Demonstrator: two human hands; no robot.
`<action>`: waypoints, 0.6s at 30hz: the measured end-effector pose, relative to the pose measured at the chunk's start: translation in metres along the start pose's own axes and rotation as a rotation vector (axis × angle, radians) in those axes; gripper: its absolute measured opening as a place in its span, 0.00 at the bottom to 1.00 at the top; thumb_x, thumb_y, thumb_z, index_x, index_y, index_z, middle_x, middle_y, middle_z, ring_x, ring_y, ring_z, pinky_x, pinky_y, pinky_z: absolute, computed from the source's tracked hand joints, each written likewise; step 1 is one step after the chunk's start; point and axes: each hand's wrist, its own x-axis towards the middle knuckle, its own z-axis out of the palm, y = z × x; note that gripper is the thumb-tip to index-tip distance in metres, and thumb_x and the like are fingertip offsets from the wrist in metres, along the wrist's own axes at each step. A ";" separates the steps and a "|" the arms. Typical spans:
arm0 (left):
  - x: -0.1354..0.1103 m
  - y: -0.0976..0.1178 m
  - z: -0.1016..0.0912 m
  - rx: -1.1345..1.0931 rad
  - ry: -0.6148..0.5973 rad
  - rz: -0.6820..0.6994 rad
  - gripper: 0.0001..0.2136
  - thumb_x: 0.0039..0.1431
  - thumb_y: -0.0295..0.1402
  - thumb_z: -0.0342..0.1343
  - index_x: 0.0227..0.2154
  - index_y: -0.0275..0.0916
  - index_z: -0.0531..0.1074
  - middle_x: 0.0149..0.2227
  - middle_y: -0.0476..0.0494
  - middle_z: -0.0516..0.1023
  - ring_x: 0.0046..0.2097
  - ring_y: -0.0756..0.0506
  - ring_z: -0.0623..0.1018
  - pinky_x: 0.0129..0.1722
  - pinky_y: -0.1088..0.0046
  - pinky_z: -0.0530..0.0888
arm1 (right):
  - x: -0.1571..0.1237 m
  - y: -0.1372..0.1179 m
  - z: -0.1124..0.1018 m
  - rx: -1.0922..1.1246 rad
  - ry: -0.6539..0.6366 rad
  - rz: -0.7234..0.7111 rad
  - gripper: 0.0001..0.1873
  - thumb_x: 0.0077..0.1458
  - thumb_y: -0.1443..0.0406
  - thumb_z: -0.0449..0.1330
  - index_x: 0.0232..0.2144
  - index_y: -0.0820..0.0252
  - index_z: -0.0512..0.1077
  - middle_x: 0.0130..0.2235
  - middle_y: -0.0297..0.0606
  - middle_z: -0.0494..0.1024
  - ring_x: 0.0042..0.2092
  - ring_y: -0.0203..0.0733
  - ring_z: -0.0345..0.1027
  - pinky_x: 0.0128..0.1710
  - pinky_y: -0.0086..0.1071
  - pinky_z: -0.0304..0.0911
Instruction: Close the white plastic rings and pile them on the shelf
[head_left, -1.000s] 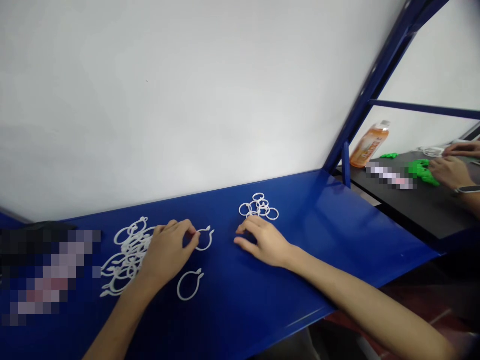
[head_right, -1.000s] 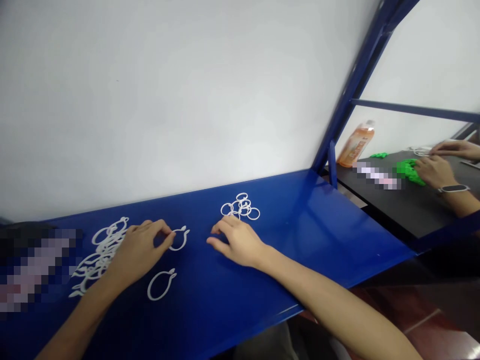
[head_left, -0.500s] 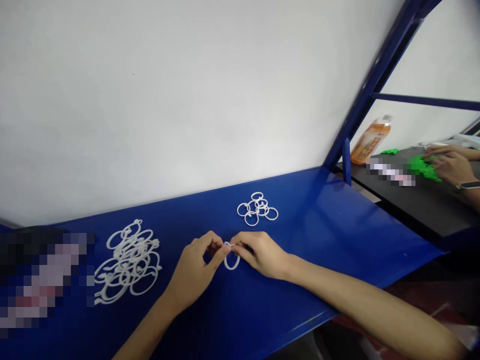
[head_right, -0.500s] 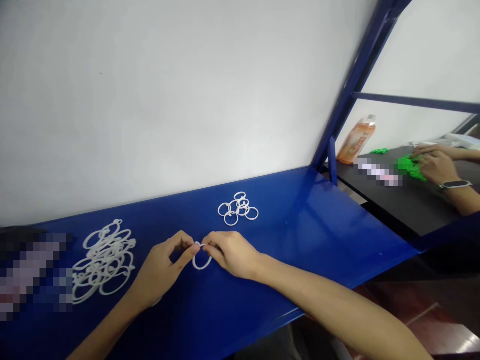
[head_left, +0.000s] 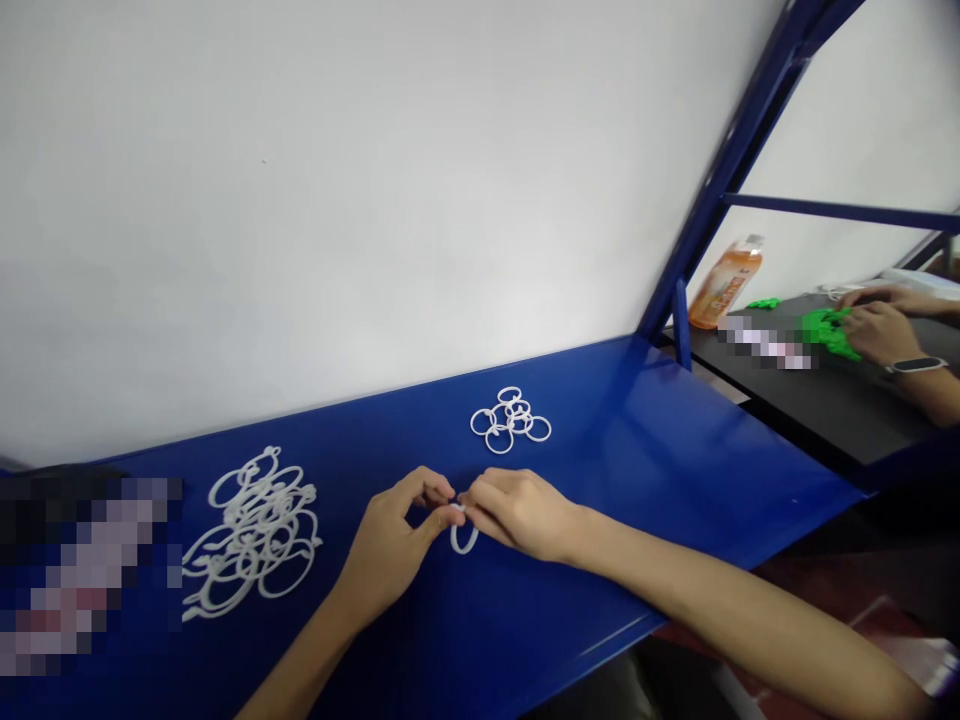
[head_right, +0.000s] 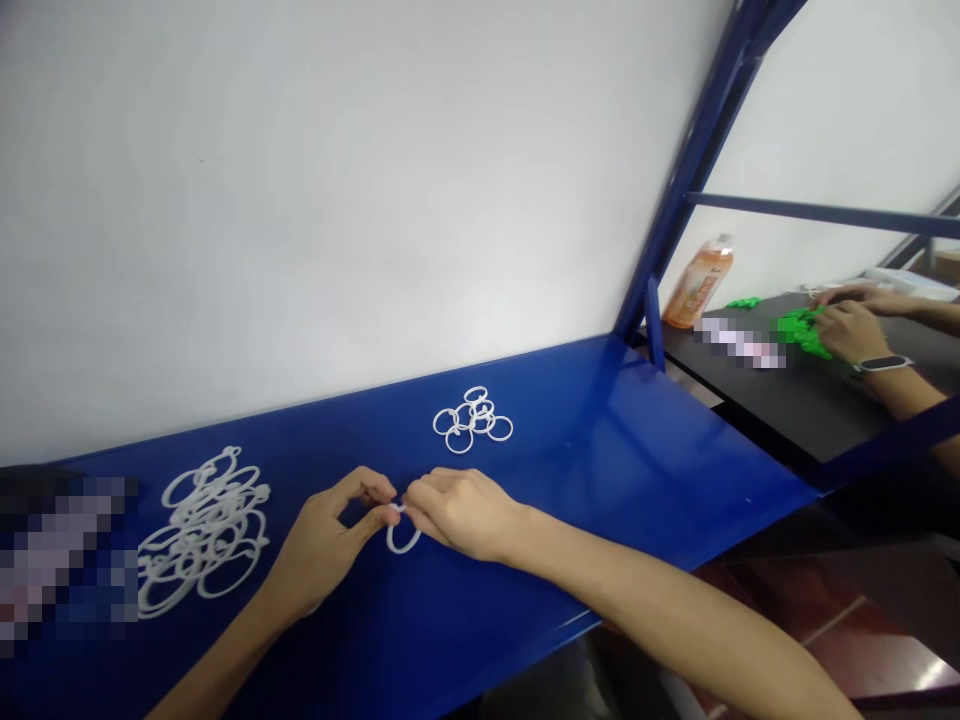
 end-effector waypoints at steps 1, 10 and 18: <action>0.000 0.000 0.000 0.012 0.003 0.002 0.10 0.59 0.44 0.57 0.31 0.43 0.72 0.29 0.51 0.78 0.33 0.47 0.76 0.37 0.70 0.72 | 0.001 0.000 0.001 0.031 0.032 0.081 0.08 0.67 0.65 0.53 0.35 0.60 0.69 0.31 0.36 0.76 0.31 0.36 0.68 0.30 0.28 0.60; 0.000 0.001 0.000 0.157 -0.062 0.055 0.10 0.64 0.39 0.51 0.32 0.43 0.75 0.31 0.51 0.79 0.34 0.47 0.77 0.40 0.69 0.72 | 0.005 0.015 -0.005 0.218 0.111 0.251 0.06 0.64 0.63 0.59 0.38 0.60 0.71 0.37 0.37 0.78 0.35 0.36 0.72 0.35 0.28 0.65; 0.000 -0.002 -0.017 0.242 -0.107 0.025 0.13 0.64 0.43 0.51 0.43 0.45 0.76 0.37 0.48 0.80 0.38 0.45 0.78 0.43 0.66 0.74 | 0.004 0.035 -0.018 0.141 0.150 0.281 0.07 0.66 0.63 0.57 0.36 0.59 0.72 0.35 0.35 0.77 0.34 0.35 0.71 0.36 0.28 0.65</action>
